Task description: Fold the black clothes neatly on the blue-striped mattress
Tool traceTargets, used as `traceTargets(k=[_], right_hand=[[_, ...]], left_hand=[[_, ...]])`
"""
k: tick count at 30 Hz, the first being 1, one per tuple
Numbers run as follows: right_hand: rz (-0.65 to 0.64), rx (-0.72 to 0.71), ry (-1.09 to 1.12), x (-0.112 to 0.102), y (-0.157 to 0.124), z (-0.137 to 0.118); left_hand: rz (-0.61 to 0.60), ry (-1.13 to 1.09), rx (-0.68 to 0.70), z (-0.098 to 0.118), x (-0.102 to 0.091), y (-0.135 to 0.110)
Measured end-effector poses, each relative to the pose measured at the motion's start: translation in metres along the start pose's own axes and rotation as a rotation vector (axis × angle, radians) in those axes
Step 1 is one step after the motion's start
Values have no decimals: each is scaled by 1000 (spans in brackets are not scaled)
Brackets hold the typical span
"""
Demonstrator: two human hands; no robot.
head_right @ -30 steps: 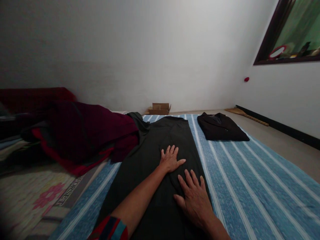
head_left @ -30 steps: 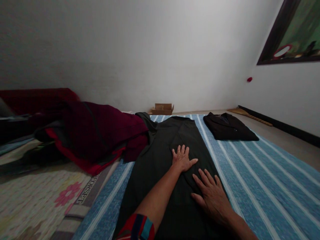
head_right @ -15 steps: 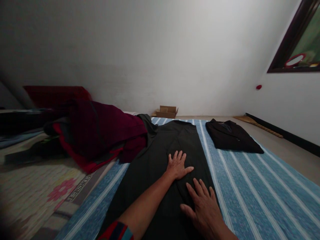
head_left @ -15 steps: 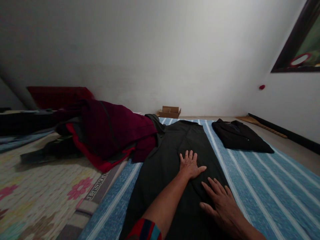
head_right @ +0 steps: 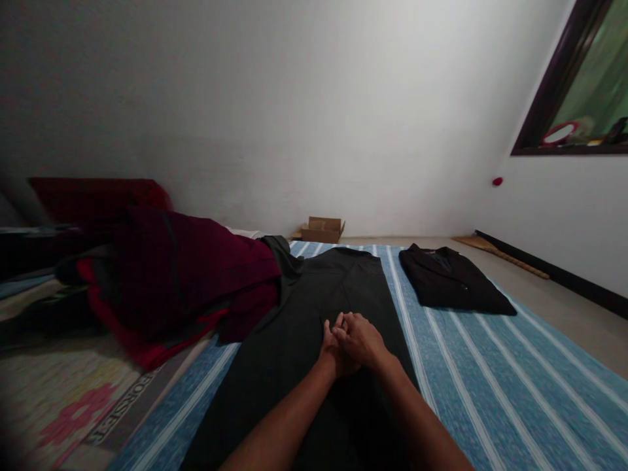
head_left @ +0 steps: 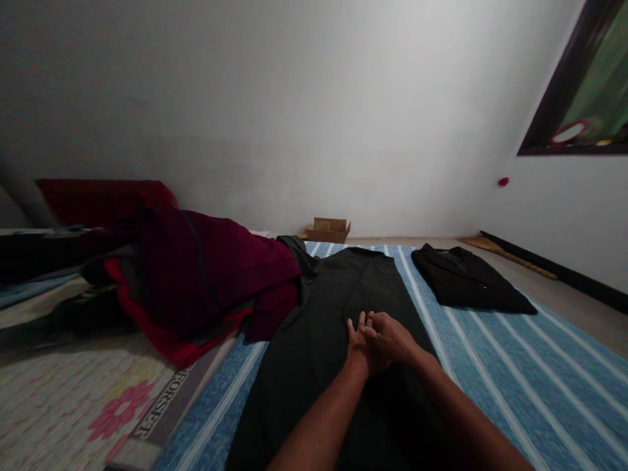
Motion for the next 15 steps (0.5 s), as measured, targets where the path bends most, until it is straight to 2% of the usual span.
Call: traceTargets(k=[4,7,15], right_hand=[[42,79,35,12,42,6],[82,117,55,19,63,15],[188,70,157,49,77,48]], left_hand=[[70,-65,-20,2,-4,-2],[95,-112,-15,1,-7,-6],[52,-192,-44,2,-11,-10]])
Point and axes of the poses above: each hand's wrist, its own y-axis towards the middle knuckle, its own x-axis out of the palm, z = x × y, the point moved 2 cm from there along y, towards the middle knuckle, and after that the axes turned 2 degrees about -y, right-handed, at the moved point
